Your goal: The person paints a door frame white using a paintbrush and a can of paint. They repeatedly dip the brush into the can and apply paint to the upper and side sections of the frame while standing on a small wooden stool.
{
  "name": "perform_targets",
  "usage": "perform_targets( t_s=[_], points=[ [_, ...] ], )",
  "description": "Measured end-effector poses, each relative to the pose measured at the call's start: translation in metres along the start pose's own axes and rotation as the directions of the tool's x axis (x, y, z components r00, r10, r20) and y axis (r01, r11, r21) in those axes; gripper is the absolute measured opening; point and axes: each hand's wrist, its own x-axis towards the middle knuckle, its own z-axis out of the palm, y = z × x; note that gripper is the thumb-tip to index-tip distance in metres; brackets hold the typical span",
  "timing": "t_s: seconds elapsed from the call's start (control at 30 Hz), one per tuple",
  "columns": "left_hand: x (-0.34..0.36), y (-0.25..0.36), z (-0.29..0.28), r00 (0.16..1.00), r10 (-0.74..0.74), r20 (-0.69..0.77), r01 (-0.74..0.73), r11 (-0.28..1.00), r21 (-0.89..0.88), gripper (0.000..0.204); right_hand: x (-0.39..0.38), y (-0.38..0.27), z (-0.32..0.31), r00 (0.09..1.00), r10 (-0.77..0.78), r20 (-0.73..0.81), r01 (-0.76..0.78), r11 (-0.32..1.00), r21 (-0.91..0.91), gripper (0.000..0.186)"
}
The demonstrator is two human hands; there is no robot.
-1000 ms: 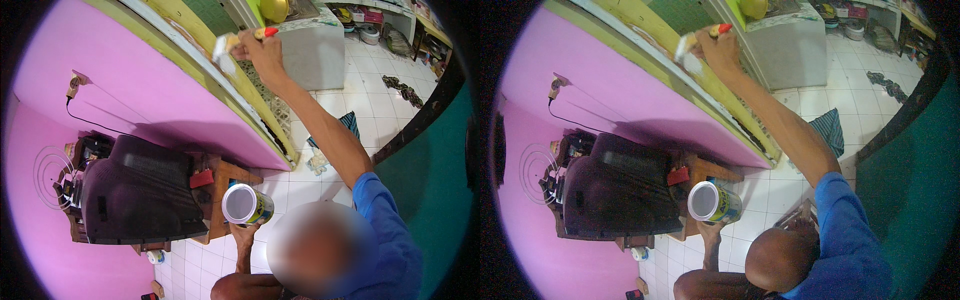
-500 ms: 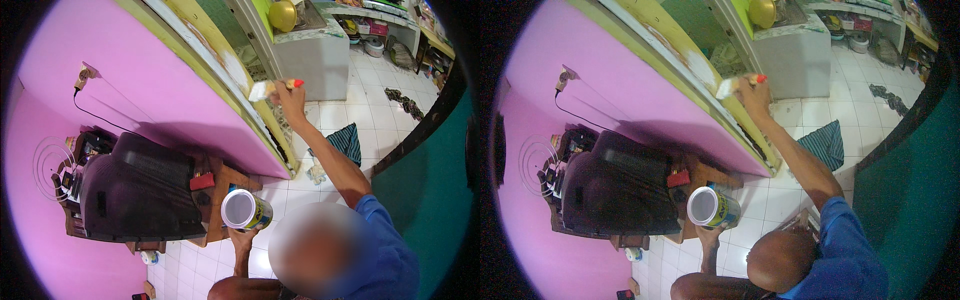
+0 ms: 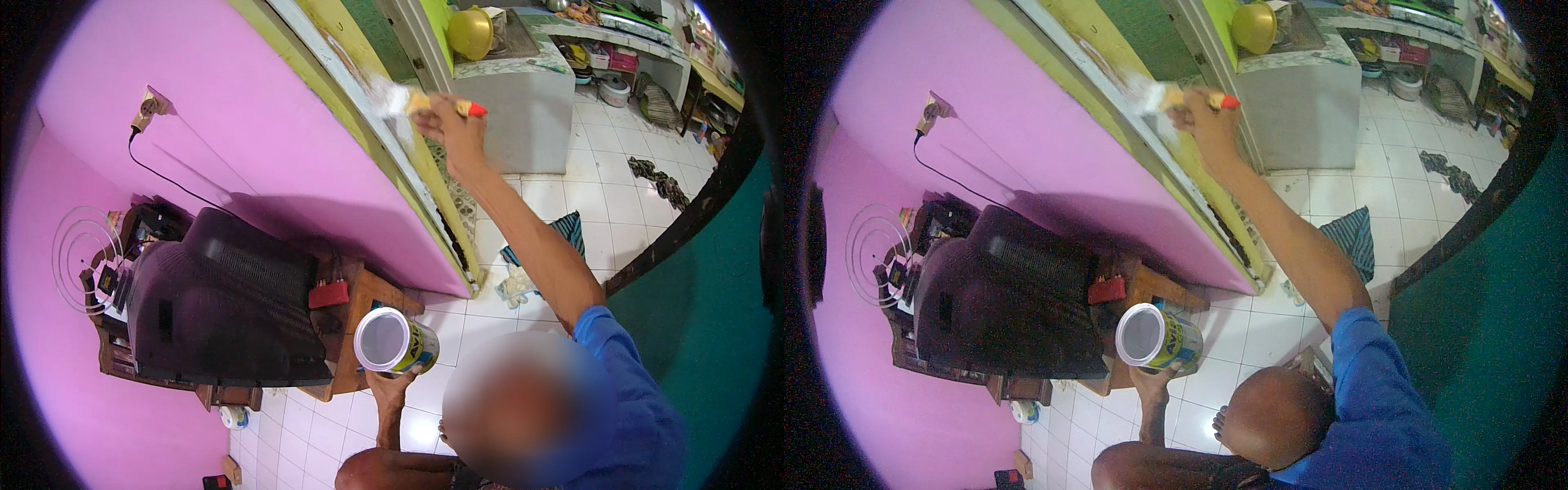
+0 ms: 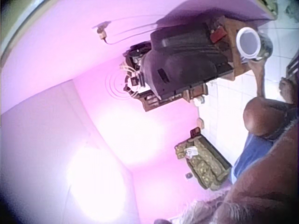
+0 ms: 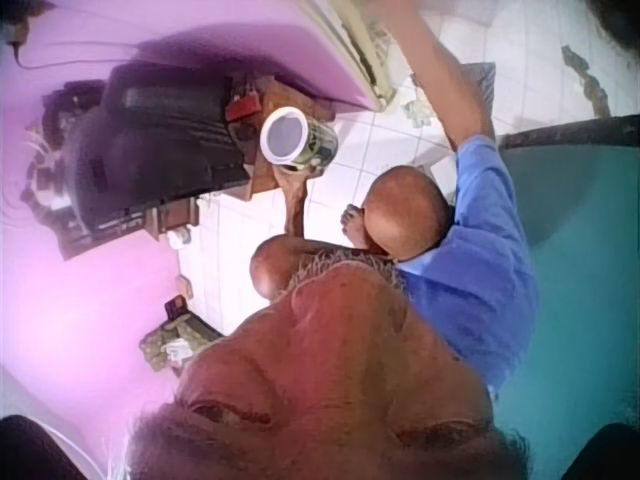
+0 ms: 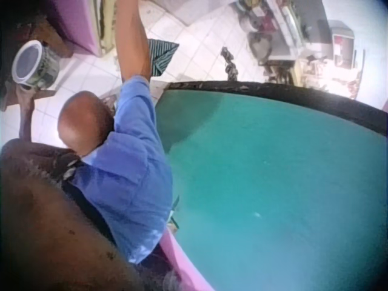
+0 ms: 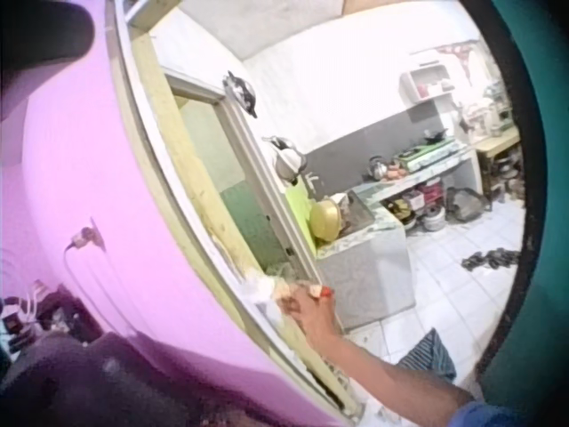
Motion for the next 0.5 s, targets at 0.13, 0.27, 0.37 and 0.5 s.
perform_targets(
  t_s=[0.13, 0.27, 0.37, 0.5],
  points=[
    [-0.006, 0.0, -0.009, 0.998, -0.053, -0.019, 0.053, 0.999, 0.009, 0.089, -0.013, -0.003, -0.013, 0.997, -0.069, 0.017, 0.071, 0.956, -0.285, 0.028],
    [-0.004, 0.0, -0.007, 0.999, -0.036, -0.013, 0.035, 0.999, -0.027, 0.088, -0.001, -0.025, 0.012, 0.772, -0.55, 0.318, 0.633, 0.623, -0.46, 0.026],
    [-0.002, -0.005, -0.005, 0.999, 0.008, -0.032, -0.009, 1.0, -0.01, 0.089, -0.001, -0.017, 0.026, 0.61, -0.54, 0.58, 0.792, 0.417, -0.445, 0.028],
    [-0.001, -0.002, -0.004, 1.0, -0.007, -0.03, 0.007, 1.0, -0.021, 0.089, -0.011, -0.029, 0.007, 0.662, -0.438, 0.608, 0.739, 0.519, -0.43, 0.032]
  ],
)
